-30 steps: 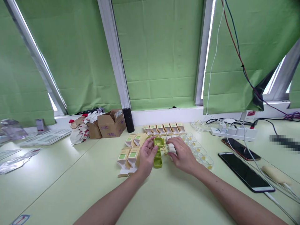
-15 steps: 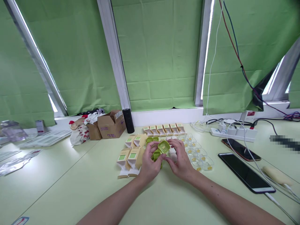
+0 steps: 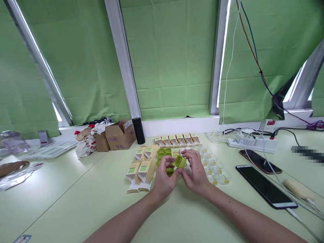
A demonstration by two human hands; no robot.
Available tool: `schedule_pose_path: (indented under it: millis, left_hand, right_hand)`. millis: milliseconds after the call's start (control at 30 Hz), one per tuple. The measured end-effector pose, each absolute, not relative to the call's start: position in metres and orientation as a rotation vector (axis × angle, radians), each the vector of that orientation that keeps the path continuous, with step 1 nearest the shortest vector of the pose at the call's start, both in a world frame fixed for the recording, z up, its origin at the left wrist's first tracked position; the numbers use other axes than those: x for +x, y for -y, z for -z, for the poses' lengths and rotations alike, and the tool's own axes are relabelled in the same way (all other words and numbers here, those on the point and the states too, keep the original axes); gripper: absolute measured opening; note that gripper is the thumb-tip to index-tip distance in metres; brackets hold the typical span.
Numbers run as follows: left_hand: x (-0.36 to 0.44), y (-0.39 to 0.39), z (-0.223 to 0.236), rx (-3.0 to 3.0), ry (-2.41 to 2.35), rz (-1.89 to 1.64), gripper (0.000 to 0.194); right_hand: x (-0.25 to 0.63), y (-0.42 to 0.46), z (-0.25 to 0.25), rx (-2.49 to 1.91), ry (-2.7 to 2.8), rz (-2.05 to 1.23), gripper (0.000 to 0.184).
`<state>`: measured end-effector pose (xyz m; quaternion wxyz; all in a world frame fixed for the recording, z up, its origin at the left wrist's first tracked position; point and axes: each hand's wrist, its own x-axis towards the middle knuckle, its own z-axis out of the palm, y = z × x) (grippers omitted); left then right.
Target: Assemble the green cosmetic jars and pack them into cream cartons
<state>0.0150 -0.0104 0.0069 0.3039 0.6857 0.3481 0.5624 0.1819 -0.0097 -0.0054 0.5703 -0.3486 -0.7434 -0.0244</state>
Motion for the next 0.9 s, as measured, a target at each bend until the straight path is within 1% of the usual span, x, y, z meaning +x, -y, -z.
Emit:
schedule_pose_path:
  millis: [133,433,700,900]
  left_hand:
    - [0.0149,0.0113,-0.0086,1.813,-0.921,-1.499,0.036]
    - [0.0153,0.0114,-0.0089,1.869,-0.892,-1.479,0.025]
    - [0.0141,0.013,-0.0083,1.822,-0.864,-1.462,0.026]
    - [0.0129,0.0128,-0.0086,1.839,-0.861,-1.468,0.024]
  right_hand:
    - [0.1833,0.0106,0.0034,-0.831,1.747,0.067,0.044]
    - [0.186,0.0117,-0.0009,-0.839,1.779,0.101,0.046]
    - [0.1863,0.0119,-0.0007,-0.836,1.786,0.026,0.043]
    - [0.1857,0.0107,0.0019,-0.84,1.762,-0.057,0.041]
